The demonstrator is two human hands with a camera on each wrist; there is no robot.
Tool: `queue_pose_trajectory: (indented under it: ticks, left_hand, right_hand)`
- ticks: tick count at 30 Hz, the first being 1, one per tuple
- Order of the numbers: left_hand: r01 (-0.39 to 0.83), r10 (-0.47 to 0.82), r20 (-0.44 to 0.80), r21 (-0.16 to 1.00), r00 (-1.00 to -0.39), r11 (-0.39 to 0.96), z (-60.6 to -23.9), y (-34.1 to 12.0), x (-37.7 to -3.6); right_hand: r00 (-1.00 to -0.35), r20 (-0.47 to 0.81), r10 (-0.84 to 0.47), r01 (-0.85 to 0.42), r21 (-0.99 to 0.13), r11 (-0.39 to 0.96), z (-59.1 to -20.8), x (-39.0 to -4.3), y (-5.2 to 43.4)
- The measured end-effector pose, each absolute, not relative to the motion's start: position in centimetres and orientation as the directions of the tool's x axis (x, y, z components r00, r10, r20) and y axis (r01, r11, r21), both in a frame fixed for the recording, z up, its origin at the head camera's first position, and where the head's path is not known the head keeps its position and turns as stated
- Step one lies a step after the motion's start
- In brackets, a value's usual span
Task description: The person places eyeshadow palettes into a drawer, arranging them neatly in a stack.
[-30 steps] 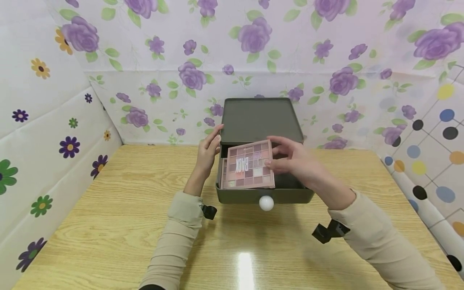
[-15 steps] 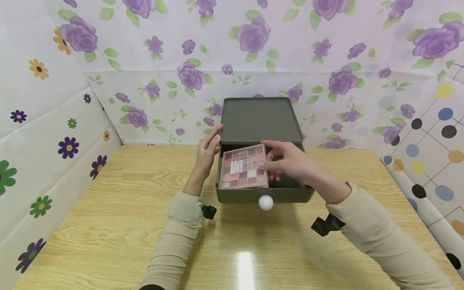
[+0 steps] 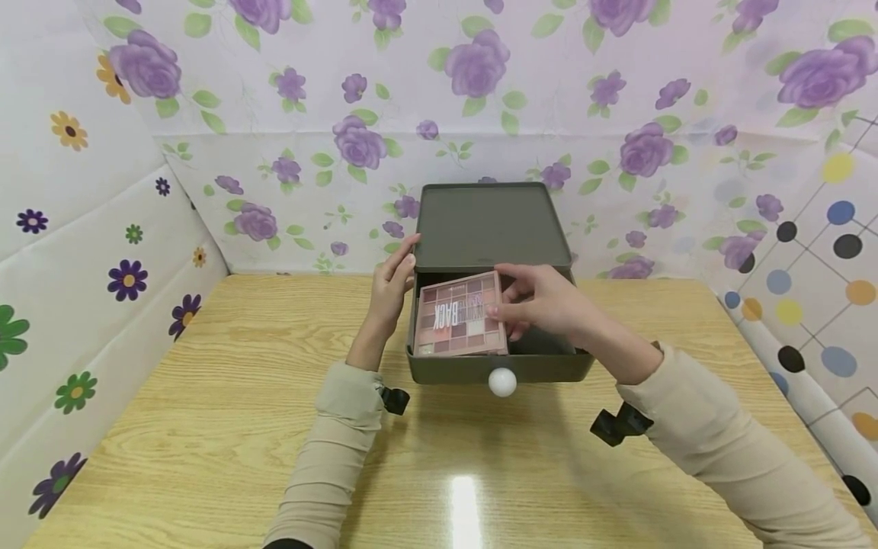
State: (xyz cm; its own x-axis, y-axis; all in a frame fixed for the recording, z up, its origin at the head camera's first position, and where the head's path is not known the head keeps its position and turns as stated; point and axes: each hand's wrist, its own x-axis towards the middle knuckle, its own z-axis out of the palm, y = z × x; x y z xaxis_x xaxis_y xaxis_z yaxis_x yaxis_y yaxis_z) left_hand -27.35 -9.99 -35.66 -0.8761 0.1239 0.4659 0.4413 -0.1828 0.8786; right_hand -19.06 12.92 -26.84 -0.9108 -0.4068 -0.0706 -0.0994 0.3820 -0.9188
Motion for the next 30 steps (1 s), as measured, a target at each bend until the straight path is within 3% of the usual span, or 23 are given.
queue_pose_trajectory:
  ticks: [7,21,30]
  left_hand:
    - [0.439,0.122,0.463,0.879,-0.878,-0.185,-35.7,-10.1,-27.3]
    - [0.434,0.117,0.452,0.888,-0.884,-0.153,-35.5,-10.1,-27.1]
    - [0.432,0.117,0.454,0.885,-0.883,-0.172,-35.6,-10.0,-27.4]
  right_hand:
    - [-0.927,-0.108,-0.358,-0.063,-0.899,0.434,-27.6,-18.9,12.7]
    - [-0.899,-0.106,-0.424,-0.220,-0.729,0.648,-27.2,-18.8,13.5]
    - [-0.883,0.114,-0.455,-0.377,-0.750,0.543,-27.1,-16.9,14.8]
